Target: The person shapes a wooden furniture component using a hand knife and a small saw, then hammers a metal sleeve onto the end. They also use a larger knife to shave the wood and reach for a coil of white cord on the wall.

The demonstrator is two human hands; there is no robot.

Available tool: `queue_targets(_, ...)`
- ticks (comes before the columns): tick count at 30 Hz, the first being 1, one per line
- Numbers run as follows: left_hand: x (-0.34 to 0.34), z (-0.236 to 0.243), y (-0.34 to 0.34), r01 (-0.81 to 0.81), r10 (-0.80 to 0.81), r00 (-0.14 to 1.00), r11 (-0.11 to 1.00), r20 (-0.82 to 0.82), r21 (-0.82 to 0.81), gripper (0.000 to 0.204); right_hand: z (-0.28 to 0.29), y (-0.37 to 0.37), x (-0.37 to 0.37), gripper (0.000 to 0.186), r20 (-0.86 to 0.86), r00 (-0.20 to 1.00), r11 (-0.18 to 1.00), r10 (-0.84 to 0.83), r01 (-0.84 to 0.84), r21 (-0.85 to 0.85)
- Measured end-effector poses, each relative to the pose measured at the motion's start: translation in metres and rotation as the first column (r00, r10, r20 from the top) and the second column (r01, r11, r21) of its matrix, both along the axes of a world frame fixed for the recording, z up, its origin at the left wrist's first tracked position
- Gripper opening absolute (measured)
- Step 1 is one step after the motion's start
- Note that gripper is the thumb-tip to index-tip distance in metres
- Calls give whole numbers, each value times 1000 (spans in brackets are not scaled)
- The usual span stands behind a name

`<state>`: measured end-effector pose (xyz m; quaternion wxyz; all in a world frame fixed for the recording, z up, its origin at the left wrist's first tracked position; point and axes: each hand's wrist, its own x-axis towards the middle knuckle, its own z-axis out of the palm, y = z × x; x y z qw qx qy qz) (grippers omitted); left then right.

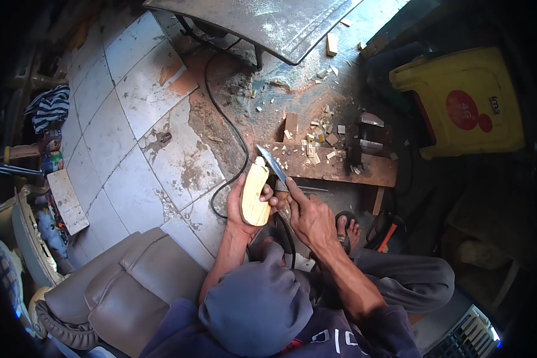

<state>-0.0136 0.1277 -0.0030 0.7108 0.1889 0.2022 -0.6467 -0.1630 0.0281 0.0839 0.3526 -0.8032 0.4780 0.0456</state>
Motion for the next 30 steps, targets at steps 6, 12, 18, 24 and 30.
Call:
queue_targets(6,14,-7,6,41,-48,989,998,-141,-56,60,19,-11,-26,45,-11,1000,977,21,-19,213)
queue_targets(12,15,-24,14,84,-90,987,995,-136,-55,59,22,-23,-29,44,-38,998,958,45,-33,286)
queue_targets(18,13,2,5,83,-81,996,995,-42,49,57,20,12,-9,51,-147,986,995,74,-63,80)
queue_targets(24,16,-15,11,72,-79,993,994,-93,-80,66,4,7,-14,48,-8,1000,984,-23,24,175)
queue_targets(30,12,-18,18,29,-51,977,994,-206,-110,68,14,-8,-30,47,43,999,950,-17,3,312)
